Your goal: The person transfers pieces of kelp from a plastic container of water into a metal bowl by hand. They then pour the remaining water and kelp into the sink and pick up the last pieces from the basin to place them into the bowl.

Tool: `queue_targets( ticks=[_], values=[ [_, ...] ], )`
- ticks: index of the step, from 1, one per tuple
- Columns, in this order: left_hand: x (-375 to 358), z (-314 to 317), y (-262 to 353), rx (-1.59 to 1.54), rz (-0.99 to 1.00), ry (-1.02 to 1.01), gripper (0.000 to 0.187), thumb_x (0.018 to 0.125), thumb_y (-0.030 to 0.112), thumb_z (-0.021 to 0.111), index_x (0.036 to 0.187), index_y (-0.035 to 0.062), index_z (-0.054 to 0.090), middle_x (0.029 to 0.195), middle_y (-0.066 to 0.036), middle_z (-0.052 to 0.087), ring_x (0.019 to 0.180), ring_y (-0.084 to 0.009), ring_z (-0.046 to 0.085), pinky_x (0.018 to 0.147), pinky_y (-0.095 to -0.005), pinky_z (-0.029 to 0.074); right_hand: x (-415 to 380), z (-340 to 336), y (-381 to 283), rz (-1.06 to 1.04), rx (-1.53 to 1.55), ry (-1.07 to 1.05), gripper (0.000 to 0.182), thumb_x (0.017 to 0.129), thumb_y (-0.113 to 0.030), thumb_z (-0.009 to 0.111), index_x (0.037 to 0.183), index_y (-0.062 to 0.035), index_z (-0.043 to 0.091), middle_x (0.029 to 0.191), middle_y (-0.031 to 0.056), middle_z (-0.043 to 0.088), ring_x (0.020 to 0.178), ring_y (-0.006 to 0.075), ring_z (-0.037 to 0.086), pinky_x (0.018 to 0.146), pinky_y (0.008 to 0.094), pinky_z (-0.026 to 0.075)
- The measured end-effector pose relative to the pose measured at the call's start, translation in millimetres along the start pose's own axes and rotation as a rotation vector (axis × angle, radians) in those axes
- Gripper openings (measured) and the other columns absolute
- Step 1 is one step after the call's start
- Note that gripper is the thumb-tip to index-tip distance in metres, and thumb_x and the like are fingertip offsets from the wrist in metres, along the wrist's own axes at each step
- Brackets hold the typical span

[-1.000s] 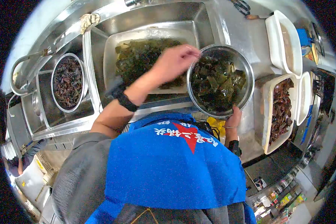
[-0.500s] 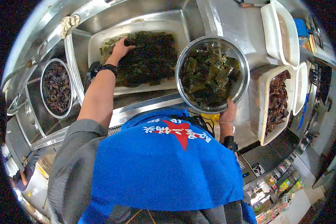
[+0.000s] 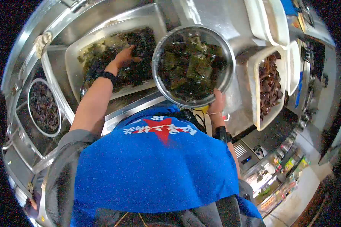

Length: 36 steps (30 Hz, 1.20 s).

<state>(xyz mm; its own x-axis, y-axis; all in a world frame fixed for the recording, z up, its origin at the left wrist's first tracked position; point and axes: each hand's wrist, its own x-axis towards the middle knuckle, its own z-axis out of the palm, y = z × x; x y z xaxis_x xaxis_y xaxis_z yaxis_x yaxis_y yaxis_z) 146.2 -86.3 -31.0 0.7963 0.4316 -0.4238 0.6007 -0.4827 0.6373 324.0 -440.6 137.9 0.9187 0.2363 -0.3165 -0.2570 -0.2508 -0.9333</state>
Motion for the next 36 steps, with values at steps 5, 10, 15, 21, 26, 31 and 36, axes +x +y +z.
queue_targets(
  ticks=[5, 10, 15, 21, 26, 31, 36],
  values=[
    [-22, 24, 27, 0.121, 0.041, -0.101, 0.079, 0.058, 0.045, 0.066, 0.119, 0.005, 0.035, 0.108, -0.022, 0.047, 0.099, -0.0349, 0.047, 0.082, -0.0395, 0.039, 5, -11, 4, -0.557, -0.781, -0.126, 0.023, 0.067, -0.008, 0.056, 0.089, -0.0013, 0.053, 0.084, 0.0158, 0.056, 0.078, 0.0318, 0.051, 0.069, 0.0358, 0.04],
    [-49, 38, 30, 0.099, 0.126, -0.161, 0.063, 0.064, 0.037, 0.062, 0.115, 0.0074, 0.041, 0.099, -0.019, 0.054, 0.092, -0.0345, 0.051, 0.078, -0.0391, 0.041, 10, -13, 11, -0.508, -0.647, -0.131, 0.023, 0.068, -0.007, 0.054, 0.09, -0.0011, 0.053, 0.085, 0.0157, 0.056, 0.078, 0.0308, 0.052, 0.07, 0.0354, 0.04],
    [-72, 28, 40, 0.176, 0.0, -0.253, 0.05, 0.066, 0.028, 0.058, 0.113, 0.016, 0.046, 0.098, -0.012, 0.056, 0.093, -0.0289, 0.052, 0.079, -0.0372, 0.042, 15, -1, 11, 0.075, 0.052, -0.063, 0.019, 0.075, -0.013, 0.049, 0.088, 0.0002, 0.054, 0.083, 0.0137, 0.056, 0.077, 0.0227, 0.053, 0.07, 0.0332, 0.041],
    [-87, 22, 40, 0.156, -0.093, -0.223, 0.046, 0.067, 0.025, 0.057, 0.112, 0.0169, 0.048, 0.101, -0.011, 0.055, 0.094, -0.0272, 0.051, 0.08, -0.0366, 0.042, -7, 19, -25, 0.034, 0.006, -0.048, 0.017, 0.078, -0.011, 0.046, 0.086, 0.0027, 0.053, 0.085, 0.0145, 0.056, 0.08, 0.0215, 0.053, 0.068, 0.0322, 0.042],
    [-100, 4, 29, -0.057, -0.126, -0.076, 0.048, 0.067, 0.023, 0.059, 0.112, 0.0115, 0.047, 0.102, -0.014, 0.054, 0.095, -0.0287, 0.051, 0.078, -0.0366, 0.042, 2, 8, -11, 0.075, 0.078, -0.159, 0.019, 0.076, -0.01, 0.049, 0.091, 0.0, 0.052, 0.085, 0.0122, 0.054, 0.079, 0.0213, 0.053, 0.069, 0.0312, 0.042],
    [-116, -9, -4, -0.597, -0.315, 0.226, 0.046, 0.068, 0.024, 0.061, 0.106, 0.001, 0.05, 0.095, -0.018, 0.056, 0.087, -0.0312, 0.054, 0.075, -0.0355, 0.042, -3, 17, -21, 0.177, 0.224, -0.075, 0.022, 0.073, -0.018, 0.052, 0.086, 0.0003, 0.052, 0.084, 0.0095, 0.053, 0.076, 0.0196, 0.052, 0.069, 0.0309, 0.043],
    [-138, -45, -2, -0.276, -0.306, 0.385, 0.039, 0.071, 0.023, 0.059, 0.102, 0.0009, 0.053, 0.092, -0.013, 0.059, 0.08, -0.02, 0.057, 0.074, -0.0291, 0.042, -2, 14, -22, 0.15, 0.189, -0.103, 0.022, 0.072, -0.018, 0.052, 0.085, 0.0, 0.052, 0.083, 0.01, 0.053, 0.078, 0.0207, 0.053, 0.069, 0.0312, 0.042]
  ],
)
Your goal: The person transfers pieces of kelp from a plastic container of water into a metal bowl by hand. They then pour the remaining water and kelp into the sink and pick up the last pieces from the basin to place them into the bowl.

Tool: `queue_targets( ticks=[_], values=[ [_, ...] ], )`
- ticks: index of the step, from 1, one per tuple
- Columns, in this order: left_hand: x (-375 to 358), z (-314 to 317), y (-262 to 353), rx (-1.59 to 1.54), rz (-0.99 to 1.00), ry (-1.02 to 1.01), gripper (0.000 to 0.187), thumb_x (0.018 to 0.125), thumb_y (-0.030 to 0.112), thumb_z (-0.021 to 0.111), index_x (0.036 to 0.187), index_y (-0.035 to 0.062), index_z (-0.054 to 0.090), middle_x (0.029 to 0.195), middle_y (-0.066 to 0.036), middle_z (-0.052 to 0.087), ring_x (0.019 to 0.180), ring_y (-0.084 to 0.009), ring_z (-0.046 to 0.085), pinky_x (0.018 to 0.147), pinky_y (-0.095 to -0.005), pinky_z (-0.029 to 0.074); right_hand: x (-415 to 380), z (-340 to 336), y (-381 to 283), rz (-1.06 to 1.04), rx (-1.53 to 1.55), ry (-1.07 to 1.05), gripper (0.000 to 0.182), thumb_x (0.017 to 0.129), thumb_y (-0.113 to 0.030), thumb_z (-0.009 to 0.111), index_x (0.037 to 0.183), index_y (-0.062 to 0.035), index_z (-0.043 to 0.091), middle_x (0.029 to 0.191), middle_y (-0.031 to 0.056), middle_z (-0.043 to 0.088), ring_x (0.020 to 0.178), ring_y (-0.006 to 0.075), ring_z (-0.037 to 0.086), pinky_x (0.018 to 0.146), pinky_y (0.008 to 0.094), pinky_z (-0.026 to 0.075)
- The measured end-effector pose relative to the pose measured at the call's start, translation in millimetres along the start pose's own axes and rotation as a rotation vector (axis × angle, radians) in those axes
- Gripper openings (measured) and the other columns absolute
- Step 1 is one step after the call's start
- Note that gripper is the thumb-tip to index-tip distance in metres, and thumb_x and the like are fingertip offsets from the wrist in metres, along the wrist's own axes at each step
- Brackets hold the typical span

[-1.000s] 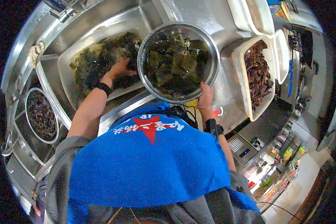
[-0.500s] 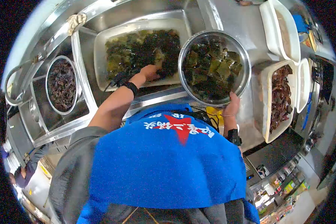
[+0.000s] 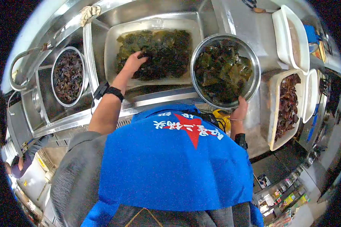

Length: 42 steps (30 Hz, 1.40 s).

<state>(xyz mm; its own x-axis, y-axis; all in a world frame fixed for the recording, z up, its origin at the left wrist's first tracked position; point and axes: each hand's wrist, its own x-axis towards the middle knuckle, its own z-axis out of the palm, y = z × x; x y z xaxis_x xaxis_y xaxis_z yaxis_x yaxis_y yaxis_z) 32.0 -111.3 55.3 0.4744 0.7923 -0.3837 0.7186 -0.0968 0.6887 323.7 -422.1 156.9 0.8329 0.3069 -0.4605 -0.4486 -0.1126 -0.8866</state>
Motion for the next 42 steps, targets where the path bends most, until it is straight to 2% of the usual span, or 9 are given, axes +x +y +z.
queue_targets(
  ticks=[6, 12, 17, 22, 25, 27, 39, 41, 42],
  values=[
    [-32, -34, 115, -0.846, 0.268, 0.148, 0.029, 0.074, 0.016, 0.056, 0.098, 0.0004, 0.053, 0.09, -0.008, 0.058, 0.078, -0.0121, 0.052, 0.071, -0.0252, 0.041, 1, -7, 5, -0.125, -0.229, -0.005, 0.019, 0.073, -0.018, 0.051, 0.085, -0.0027, 0.051, 0.078, 0.0057, 0.052, 0.075, 0.0178, 0.052, 0.067, 0.0315, 0.042],
    [-67, 6, 220, -0.43, 0.805, 0.027, 0.034, 0.073, 0.019, 0.055, 0.103, 0.0014, 0.05, 0.093, -0.016, 0.056, 0.086, -0.0236, 0.054, 0.077, -0.0307, 0.042, 9, -19, 17, -0.35, -0.466, -0.094, 0.019, 0.075, -0.016, 0.05, 0.085, -0.0002, 0.051, 0.083, 0.0076, 0.052, 0.078, 0.0188, 0.052, 0.07, 0.0333, 0.043],
    [-33, -13, 195, -0.465, 0.517, -0.024, 0.022, 0.077, 0.019, 0.053, 0.095, 0.0067, 0.056, 0.082, -0.008, 0.06, 0.074, -0.0147, 0.057, 0.067, -0.0266, 0.045, 17, -25, 15, -0.113, -0.215, -0.121, 0.022, 0.075, -0.017, 0.049, 0.089, -0.0003, 0.049, 0.087, 0.0089, 0.051, 0.082, 0.0197, 0.052, 0.071, 0.0324, 0.044],
    [71, -29, -5, -0.022, 0.047, 0.285, 0.043, 0.068, 0.031, 0.058, 0.105, 0.0079, 0.052, 0.101, -0.01, 0.055, 0.095, -0.0238, 0.052, 0.082, -0.0338, 0.04, 14, -29, 18, -0.133, -0.144, -0.068, 0.026, 0.068, -0.015, 0.057, 0.088, 0.001, 0.053, 0.078, 0.0162, 0.056, 0.073, 0.0295, 0.054, 0.064, 0.0348, 0.042],
    [80, -34, -53, 0.266, -0.162, 0.257, 0.062, 0.064, 0.039, 0.062, 0.115, 0.0081, 0.043, 0.112, -0.016, 0.047, 0.107, -0.0285, 0.042, 0.087, -0.0367, 0.036, 0, -21, 3, -0.931, -1.202, -0.153, 0.026, 0.068, -0.015, 0.058, 0.089, -0.0002, 0.053, 0.08, 0.0174, 0.056, 0.077, 0.0326, 0.053, 0.068, 0.0366, 0.041],
    [88, -23, -60, 0.253, -0.333, 0.179, 0.076, 0.061, 0.045, 0.064, 0.121, 0.0073, 0.035, 0.117, -0.021, 0.04, 0.112, -0.0322, 0.035, 0.088, -0.0381, 0.035, -12, 3, -7, -0.062, -0.233, -0.056, 0.022, 0.078, -0.02, 0.046, 0.085, 0.0003, 0.05, 0.082, 0.0061, 0.052, 0.079, 0.0176, 0.052, 0.069, 0.0305, 0.042],
    [78, 45, -16, 0.405, -0.193, 0.047, 0.046, 0.069, 0.025, 0.061, 0.108, 0.0082, 0.043, 0.105, -0.018, 0.043, 0.092, -0.0366, 0.049, 0.075, -0.0413, 0.043, -1, -10, 3, -0.002, -0.002, -0.006, 0.023, 0.069, -0.007, 0.055, 0.09, 0.0007, 0.05, 0.081, 0.0173, 0.055, 0.075, 0.0276, 0.054, 0.065, 0.034, 0.042],
    [83, 42, -18, 0.32, -0.001, 0.162, 0.04, 0.071, 0.023, 0.058, 0.106, 0.0082, 0.045, 0.102, -0.016, 0.045, 0.092, -0.0353, 0.048, 0.074, -0.0406, 0.043, 7, -32, 11, -0.878, -1.239, -0.116, 0.025, 0.067, -0.007, 0.057, 0.09, 0.0007, 0.05, 0.081, 0.0177, 0.055, 0.075, 0.029, 0.054, 0.065, 0.0342, 0.042],
    [85, 37, -9, 0.323, -0.004, 0.157, 0.04, 0.071, 0.023, 0.058, 0.106, 0.0082, 0.045, 0.102, -0.016, 0.045, 0.092, -0.0353, 0.048, 0.074, -0.0406, 0.043, 7, -32, 12, -0.872, -1.24, -0.118, 0.025, 0.067, -0.007, 0.057, 0.09, 0.0007, 0.05, 0.081, 0.0177, 0.055, 0.075, 0.029, 0.054, 0.065, 0.0342, 0.042]
  ],
)
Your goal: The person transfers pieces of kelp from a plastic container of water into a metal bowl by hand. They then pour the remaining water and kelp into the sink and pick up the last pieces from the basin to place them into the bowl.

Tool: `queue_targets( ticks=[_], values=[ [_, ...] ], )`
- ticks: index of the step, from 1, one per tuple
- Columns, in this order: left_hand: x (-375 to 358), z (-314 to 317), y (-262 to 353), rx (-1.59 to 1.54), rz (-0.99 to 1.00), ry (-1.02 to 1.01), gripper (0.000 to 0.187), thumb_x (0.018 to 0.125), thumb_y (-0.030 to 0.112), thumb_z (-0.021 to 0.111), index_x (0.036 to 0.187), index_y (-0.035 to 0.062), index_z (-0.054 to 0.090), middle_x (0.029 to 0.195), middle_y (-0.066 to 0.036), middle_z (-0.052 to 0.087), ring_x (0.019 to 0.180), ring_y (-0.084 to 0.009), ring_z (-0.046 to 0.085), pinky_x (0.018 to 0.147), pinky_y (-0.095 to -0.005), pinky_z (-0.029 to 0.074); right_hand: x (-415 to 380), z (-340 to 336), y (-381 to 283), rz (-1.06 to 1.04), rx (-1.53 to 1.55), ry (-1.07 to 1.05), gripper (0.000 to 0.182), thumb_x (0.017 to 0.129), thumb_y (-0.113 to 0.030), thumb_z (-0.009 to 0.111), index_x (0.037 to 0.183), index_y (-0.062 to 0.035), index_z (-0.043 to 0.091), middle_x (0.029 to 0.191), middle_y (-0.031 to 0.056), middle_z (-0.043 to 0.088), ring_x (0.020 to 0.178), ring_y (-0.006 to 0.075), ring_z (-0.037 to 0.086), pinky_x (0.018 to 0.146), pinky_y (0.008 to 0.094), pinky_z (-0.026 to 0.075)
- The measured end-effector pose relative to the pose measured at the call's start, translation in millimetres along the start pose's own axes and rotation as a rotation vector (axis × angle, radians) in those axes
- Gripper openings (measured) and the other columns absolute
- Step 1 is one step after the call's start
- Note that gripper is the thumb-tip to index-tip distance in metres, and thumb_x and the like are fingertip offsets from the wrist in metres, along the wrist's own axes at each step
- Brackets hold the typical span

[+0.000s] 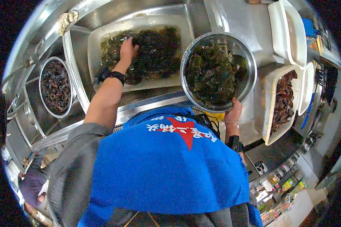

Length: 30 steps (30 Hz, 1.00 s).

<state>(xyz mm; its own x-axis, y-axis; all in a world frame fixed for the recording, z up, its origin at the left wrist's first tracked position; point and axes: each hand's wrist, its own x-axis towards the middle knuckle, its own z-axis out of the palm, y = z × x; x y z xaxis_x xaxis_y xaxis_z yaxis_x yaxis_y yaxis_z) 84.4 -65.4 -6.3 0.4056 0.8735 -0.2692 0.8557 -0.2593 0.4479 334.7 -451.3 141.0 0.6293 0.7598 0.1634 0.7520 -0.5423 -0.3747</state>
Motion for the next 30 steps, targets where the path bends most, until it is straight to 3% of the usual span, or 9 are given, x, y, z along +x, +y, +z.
queue_targets(
  ticks=[2, 5, 8, 12, 18, 20, 24, 26, 30],
  values=[
    [10, -11, 17, -0.098, 0.138, 0.234, 0.04, 0.072, 0.025, 0.057, 0.106, 0.008, 0.047, 0.101, -0.014, 0.047, 0.091, -0.0335, 0.049, 0.075, -0.0388, 0.043, 0, 4, -2, 0.508, 0.747, -0.044, 0.025, 0.077, -0.018, 0.049, 0.092, 0.0019, 0.049, 0.088, 0.0095, 0.05, 0.084, 0.0204, 0.05, 0.072, 0.0312, 0.041],
    [42, 1, 29, -0.075, 0.153, 0.08, 0.047, 0.069, 0.032, 0.06, 0.109, 0.0108, 0.046, 0.108, -0.013, 0.044, 0.096, -0.0352, 0.046, 0.078, -0.0406, 0.042, 5, 0, -15, 0.918, 1.159, 0.143, 0.024, 0.07, -0.005, 0.055, 0.093, 0.0005, 0.05, 0.083, 0.0155, 0.054, 0.079, 0.0269, 0.053, 0.068, 0.0334, 0.041],
    [67, 53, 35, -0.108, 0.207, -0.016, 0.054, 0.065, 0.041, 0.063, 0.11, 0.0149, 0.046, 0.115, -0.013, 0.039, 0.103, -0.0382, 0.039, 0.08, -0.0418, 0.041, -6, 6, -1, 0.602, 0.704, 0.044, 0.023, 0.071, -0.005, 0.054, 0.093, 0.0, 0.05, 0.085, 0.0147, 0.053, 0.08, 0.0256, 0.052, 0.069, 0.0331, 0.041],
    [23, 34, 95, 0.128, 0.117, -0.155, 0.062, 0.058, 0.048, 0.065, 0.11, 0.0206, 0.046, 0.117, -0.015, 0.034, 0.104, -0.0407, 0.036, 0.077, -0.0525, 0.039, 2, 1, -15, 0.788, 0.948, 0.111, 0.029, 0.075, -0.02, 0.051, 0.096, -0.0011, 0.047, 0.088, 0.0067, 0.049, 0.081, 0.0178, 0.049, 0.07, 0.0302, 0.041],
    [-14, 56, 93, 0.325, 0.19, -0.016, 0.022, 0.076, 0.012, 0.045, 0.096, 0.018, 0.051, 0.1, -0.013, 0.039, 0.086, -0.0333, 0.046, 0.058, -0.0453, 0.046, 9, -1, -23, 0.848, 1.003, 0.08, 0.028, 0.074, -0.019, 0.051, 0.097, -0.0034, 0.047, 0.088, 0.0056, 0.049, 0.08, 0.0171, 0.048, 0.071, 0.03, 0.04],
    [-23, 60, 76, 0.247, 0.294, -0.046, 0.018, 0.075, 0.013, 0.046, 0.092, 0.0158, 0.053, 0.099, -0.014, 0.04, 0.081, -0.0317, 0.048, 0.059, -0.0422, 0.047, 6, 5, -16, 0.848, 1.078, 0.195, 0.019, 0.071, -0.008, 0.054, 0.089, -0.0002, 0.052, 0.081, 0.0156, 0.054, 0.077, 0.0275, 0.053, 0.067, 0.0339, 0.041],
    [-42, 42, 50, 0.294, 0.406, -0.261, 0.028, 0.073, 0.006, 0.046, 0.099, 0.0151, 0.054, 0.097, -0.015, 0.042, 0.079, -0.0363, 0.052, 0.061, -0.0389, 0.048, 9, 1, -24, 0.817, 1.082, 0.131, 0.02, 0.069, -0.009, 0.056, 0.088, -0.0005, 0.052, 0.08, 0.0169, 0.054, 0.075, 0.0298, 0.053, 0.066, 0.0348, 0.041],
    [-43, 44, 24, 0.203, 0.388, -0.344, 0.034, 0.069, 0.003, 0.049, 0.101, 0.0146, 0.053, 0.099, -0.017, 0.044, 0.081, -0.0381, 0.053, 0.066, -0.0391, 0.047, 0, 10, -5, 0.51, 0.776, 0.103, 0.023, 0.067, -0.01, 0.057, 0.088, -0.0009, 0.052, 0.079, 0.0174, 0.055, 0.075, 0.0322, 0.052, 0.066, 0.0355, 0.041],
    [-43, 22, -16, 0.036, 0.432, -0.301, 0.042, 0.063, 0.003, 0.052, 0.104, 0.0115, 0.051, 0.093, -0.021, 0.052, 0.082, -0.0336, 0.053, 0.072, -0.0385, 0.044, 3, 11, -3, 0.636, 0.964, 0.12, 0.026, 0.064, -0.01, 0.059, 0.088, -0.0017, 0.052, 0.079, 0.0172, 0.055, 0.075, 0.0332, 0.052, 0.066, 0.0354, 0.041]
  ],
)
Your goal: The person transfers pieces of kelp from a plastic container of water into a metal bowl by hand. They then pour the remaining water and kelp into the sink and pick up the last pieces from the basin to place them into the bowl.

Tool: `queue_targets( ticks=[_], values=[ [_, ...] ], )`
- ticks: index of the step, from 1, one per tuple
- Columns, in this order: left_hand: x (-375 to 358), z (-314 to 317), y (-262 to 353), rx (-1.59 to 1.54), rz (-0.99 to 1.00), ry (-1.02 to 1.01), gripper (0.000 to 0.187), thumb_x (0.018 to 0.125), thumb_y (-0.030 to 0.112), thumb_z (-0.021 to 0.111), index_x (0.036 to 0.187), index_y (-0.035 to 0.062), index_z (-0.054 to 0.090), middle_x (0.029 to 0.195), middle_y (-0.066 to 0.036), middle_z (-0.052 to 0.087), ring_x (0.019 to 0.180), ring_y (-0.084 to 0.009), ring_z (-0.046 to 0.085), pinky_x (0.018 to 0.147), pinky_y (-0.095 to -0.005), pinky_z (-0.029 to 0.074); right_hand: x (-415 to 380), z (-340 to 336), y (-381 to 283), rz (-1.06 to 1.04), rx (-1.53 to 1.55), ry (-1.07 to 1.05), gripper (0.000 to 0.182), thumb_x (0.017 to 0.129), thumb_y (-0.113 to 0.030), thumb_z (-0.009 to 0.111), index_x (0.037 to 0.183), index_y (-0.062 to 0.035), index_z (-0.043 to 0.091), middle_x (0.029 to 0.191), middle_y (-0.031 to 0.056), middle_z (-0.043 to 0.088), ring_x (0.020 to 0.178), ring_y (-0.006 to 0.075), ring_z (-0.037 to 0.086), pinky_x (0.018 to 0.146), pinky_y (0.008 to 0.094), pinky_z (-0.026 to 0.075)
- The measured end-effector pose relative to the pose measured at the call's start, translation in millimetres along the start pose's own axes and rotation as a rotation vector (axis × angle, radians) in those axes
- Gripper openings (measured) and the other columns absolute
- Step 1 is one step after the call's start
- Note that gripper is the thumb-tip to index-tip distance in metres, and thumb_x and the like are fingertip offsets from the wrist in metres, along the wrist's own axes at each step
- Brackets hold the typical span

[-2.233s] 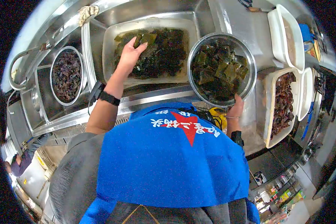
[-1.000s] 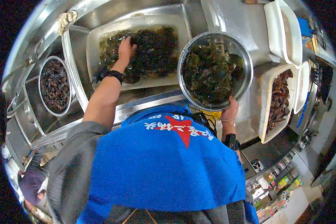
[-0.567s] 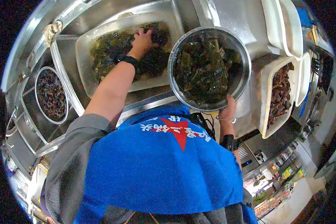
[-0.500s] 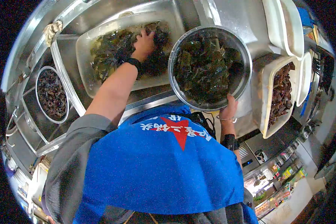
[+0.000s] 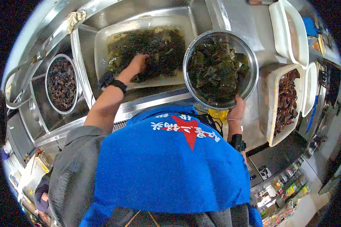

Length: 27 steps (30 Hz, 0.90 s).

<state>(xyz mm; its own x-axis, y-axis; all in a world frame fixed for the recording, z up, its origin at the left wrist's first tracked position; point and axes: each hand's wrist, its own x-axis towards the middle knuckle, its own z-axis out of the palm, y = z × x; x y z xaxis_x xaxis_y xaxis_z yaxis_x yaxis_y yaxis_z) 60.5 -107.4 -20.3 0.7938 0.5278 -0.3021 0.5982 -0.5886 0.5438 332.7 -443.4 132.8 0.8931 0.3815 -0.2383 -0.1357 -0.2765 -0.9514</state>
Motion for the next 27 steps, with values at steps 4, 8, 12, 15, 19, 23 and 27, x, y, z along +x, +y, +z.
queue_targets(
  ticks=[4, 8, 12, 15, 19, 23, 27],
  values=[
    [-31, -51, -2, -0.215, -0.152, 0.279, 0.048, 0.06, 0.003, 0.053, 0.108, 0.0075, 0.049, 0.079, -0.02, 0.057, 0.079, -0.027, 0.055, 0.068, -0.0329, 0.044, -7, 16, -25, 0.164, 0.194, 0.007, 0.024, 0.065, -0.01, 0.058, 0.087, -0.0014, 0.052, 0.079, 0.0164, 0.056, 0.075, 0.0313, 0.053, 0.066, 0.0353, 0.041],
    [-57, -89, 8, -1.054, -0.52, 0.212, 0.046, 0.06, 0.002, 0.052, 0.106, 0.0047, 0.051, 0.073, -0.005, 0.053, 0.064, -0.0144, 0.046, 0.059, -0.0251, 0.038, -8, 21, -32, 0.263, 0.307, -0.001, 0.019, 0.072, -0.015, 0.052, 0.083, 0.0002, 0.053, 0.079, 0.0106, 0.056, 0.073, 0.023, 0.054, 0.067, 0.0328, 0.042],
    [-57, -78, -21, -0.913, -0.578, 0.239, 0.045, 0.06, 0.0, 0.052, 0.105, 0.0092, 0.053, 0.074, -0.005, 0.053, 0.067, -0.0145, 0.048, 0.062, -0.0245, 0.038, -12, 24, -41, 0.294, 0.259, 0.006, 0.02, 0.074, -0.018, 0.049, 0.082, 0.0003, 0.052, 0.08, 0.0076, 0.054, 0.075, 0.0186, 0.053, 0.068, 0.0306, 0.042],
    [-59, -88, 1, -0.658, -0.616, 0.347, 0.044, 0.061, -0.002, 0.049, 0.105, 0.0026, 0.048, 0.084, -0.008, 0.055, 0.078, -0.0148, 0.05, 0.067, -0.0232, 0.038, -13, 21, -35, 0.235, 0.13, 0.058, 0.019, 0.074, -0.018, 0.05, 0.082, -0.0002, 0.052, 0.081, 0.0084, 0.053, 0.076, 0.0186, 0.052, 0.069, 0.0306, 0.042],
    [-43, -99, 20, -1.247, -0.413, 0.298, 0.043, 0.064, -0.008, 0.045, 0.106, 0.0011, 0.045, 0.087, -0.008, 0.055, 0.076, -0.0161, 0.054, 0.07, -0.0261, 0.043, -15, 26, -43, 0.244, 0.191, 0.016, 0.021, 0.074, -0.018, 0.05, 0.084, 0.0, 0.051, 0.083, 0.0086, 0.052, 0.077, 0.0183, 0.052, 0.07, 0.031, 0.042],
    [-35, -134, 111, -1.6, 0.006, 0.326, 0.043, 0.066, -0.007, 0.046, 0.109, 0.0006, 0.044, 0.094, -0.008, 0.055, 0.082, -0.018, 0.056, 0.074, -0.0266, 0.043, -13, 23, -40, 0.251, 0.211, -0.023, 0.024, 0.074, -0.019, 0.051, 0.088, 0.001, 0.05, 0.083, 0.0089, 0.052, 0.079, 0.0188, 0.052, 0.07, 0.0313, 0.042],
    [-34, -155, 220, -1.292, 0.334, 0.25, 0.038, 0.071, 0.003, 0.054, 0.108, 0.0057, 0.045, 0.104, -0.007, 0.051, 0.097, -0.0174, 0.048, 0.085, -0.0279, 0.038, -14, 26, -39, 0.23, 0.223, 0.031, 0.02, 0.072, -0.018, 0.048, 0.084, -0.0017, 0.051, 0.073, 0.0049, 0.051, 0.066, 0.0167, 0.051, 0.06, 0.0294, 0.042]
  ],
)
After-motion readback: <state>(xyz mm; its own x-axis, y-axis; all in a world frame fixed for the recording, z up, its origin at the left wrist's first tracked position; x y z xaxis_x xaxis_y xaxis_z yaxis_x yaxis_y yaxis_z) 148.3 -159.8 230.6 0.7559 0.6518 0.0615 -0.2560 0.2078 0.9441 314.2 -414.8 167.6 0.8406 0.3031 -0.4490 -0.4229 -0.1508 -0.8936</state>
